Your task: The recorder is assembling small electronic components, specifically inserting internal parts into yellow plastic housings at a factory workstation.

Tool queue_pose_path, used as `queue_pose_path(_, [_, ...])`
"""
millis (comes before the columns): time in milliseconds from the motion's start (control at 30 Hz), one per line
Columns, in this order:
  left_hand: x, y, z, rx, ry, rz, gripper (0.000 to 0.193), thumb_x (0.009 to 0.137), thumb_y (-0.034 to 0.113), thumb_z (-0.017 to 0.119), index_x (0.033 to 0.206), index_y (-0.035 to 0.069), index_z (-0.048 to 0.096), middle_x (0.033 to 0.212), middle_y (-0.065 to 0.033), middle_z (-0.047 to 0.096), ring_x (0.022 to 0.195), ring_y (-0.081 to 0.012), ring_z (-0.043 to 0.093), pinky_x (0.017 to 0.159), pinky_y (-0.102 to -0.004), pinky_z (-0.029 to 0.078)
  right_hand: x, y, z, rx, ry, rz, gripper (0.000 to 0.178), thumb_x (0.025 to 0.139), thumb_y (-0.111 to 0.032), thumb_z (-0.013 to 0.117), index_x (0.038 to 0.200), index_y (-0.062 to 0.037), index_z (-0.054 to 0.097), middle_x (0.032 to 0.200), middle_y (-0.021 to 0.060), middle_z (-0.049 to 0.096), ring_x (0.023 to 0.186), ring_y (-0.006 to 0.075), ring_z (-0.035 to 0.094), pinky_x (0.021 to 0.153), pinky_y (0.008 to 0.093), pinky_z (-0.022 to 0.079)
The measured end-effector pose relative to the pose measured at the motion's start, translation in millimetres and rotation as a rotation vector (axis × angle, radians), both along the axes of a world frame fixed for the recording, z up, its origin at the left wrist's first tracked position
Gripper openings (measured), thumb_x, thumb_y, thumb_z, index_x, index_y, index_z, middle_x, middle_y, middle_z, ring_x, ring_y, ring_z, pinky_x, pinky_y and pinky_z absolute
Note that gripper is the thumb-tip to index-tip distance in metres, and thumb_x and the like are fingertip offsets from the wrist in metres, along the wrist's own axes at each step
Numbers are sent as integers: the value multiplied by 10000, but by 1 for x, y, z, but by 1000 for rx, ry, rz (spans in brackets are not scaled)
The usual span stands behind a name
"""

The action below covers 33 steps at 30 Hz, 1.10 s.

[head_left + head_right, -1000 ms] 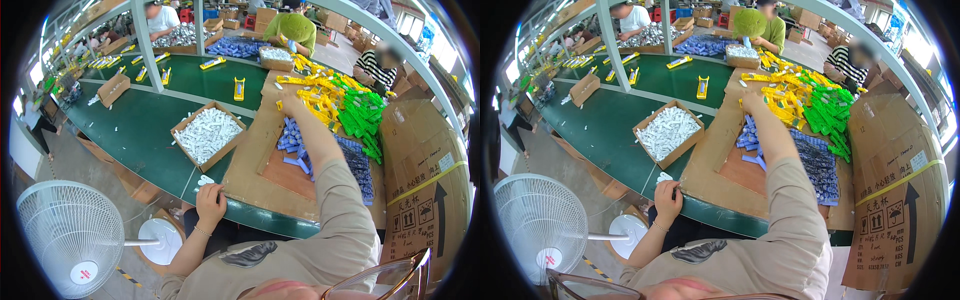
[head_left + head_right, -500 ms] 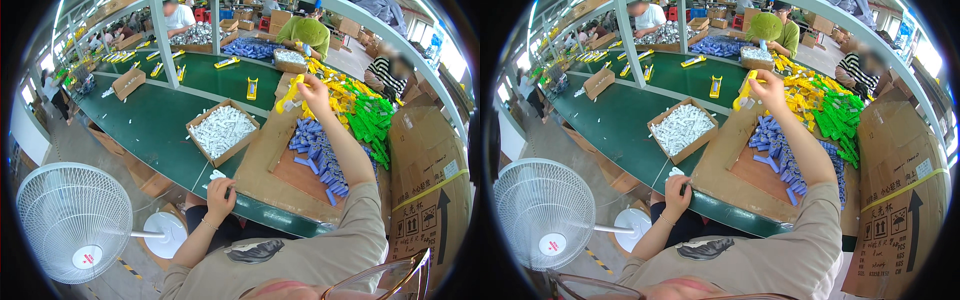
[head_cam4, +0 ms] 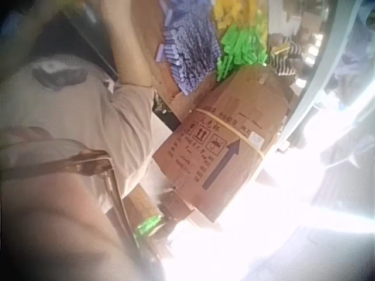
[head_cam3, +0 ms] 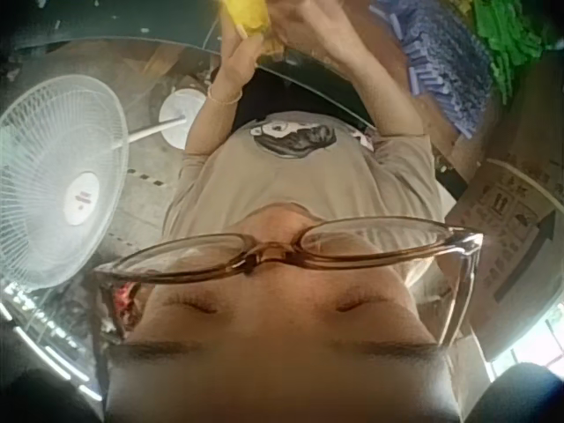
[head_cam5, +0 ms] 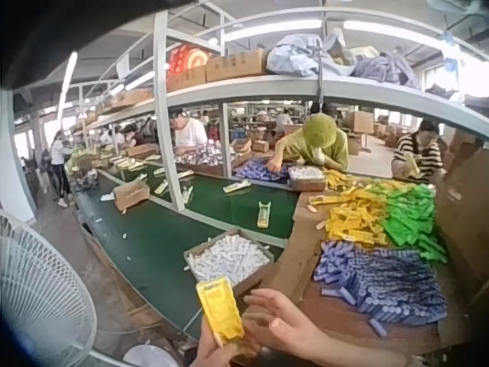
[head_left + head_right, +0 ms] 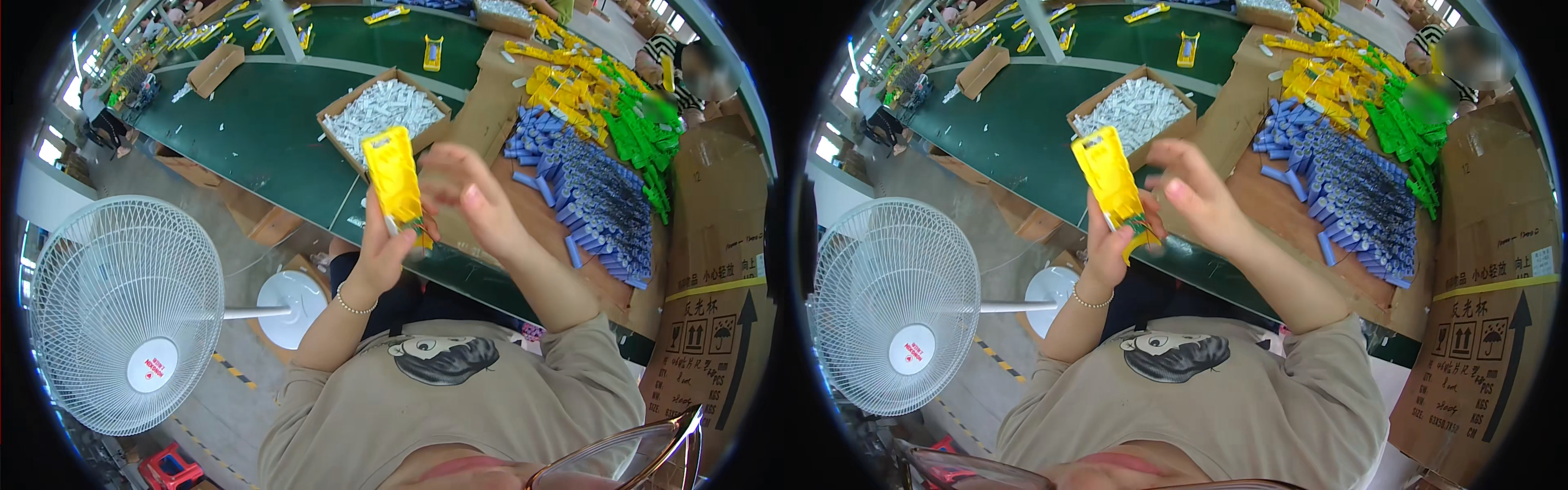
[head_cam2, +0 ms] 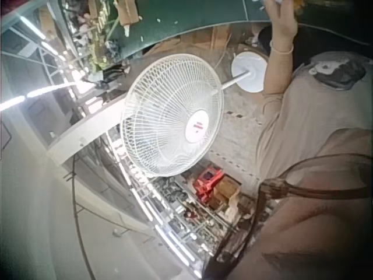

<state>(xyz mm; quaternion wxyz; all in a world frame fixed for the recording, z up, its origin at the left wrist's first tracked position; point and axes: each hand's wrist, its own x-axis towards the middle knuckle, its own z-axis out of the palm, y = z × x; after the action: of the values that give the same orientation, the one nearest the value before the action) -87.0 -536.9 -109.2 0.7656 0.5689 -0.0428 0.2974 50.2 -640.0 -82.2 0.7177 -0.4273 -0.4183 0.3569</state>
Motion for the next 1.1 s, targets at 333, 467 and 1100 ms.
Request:
queue_pose_path(333, [-10, 13, 2, -60, 3, 203, 533, 925, 191, 423, 1381, 60, 179, 1020, -140, 546, 840, -196, 585, 762, -344, 502, -57, -24, -57, -494, 248, 381, 407, 821, -78, 674, 1191, -7, 520, 887, 124, 651, 762, 149, 625, 686, 242, 492])
queue_pose_path(467, [-21, 26, -2, 57, 90, 292, 545, 920, 134, 424, 1397, 25, 184, 1022, -125, 539, 858, -170, 567, 784, -323, 486, -33, -41, -42, -617, -440, -196, 199, 791, -126, 712, 936, 6, 679, 748, 71, 666, 639, 122, 608, 592, 267, 476])
queue_pose_path(1100, [-11, -4, -46, -283, 380, -219, 531, 980, 385, 371, 1405, 90, 247, 963, -125, 573, 757, -190, 598, 685, -326, 514, 5, -27, -32, 4, 511, -228, 254, 852, -88, 668, 1049, 34, 564, 794, 86, 605, 636, 118, 543, 558, 242, 418])
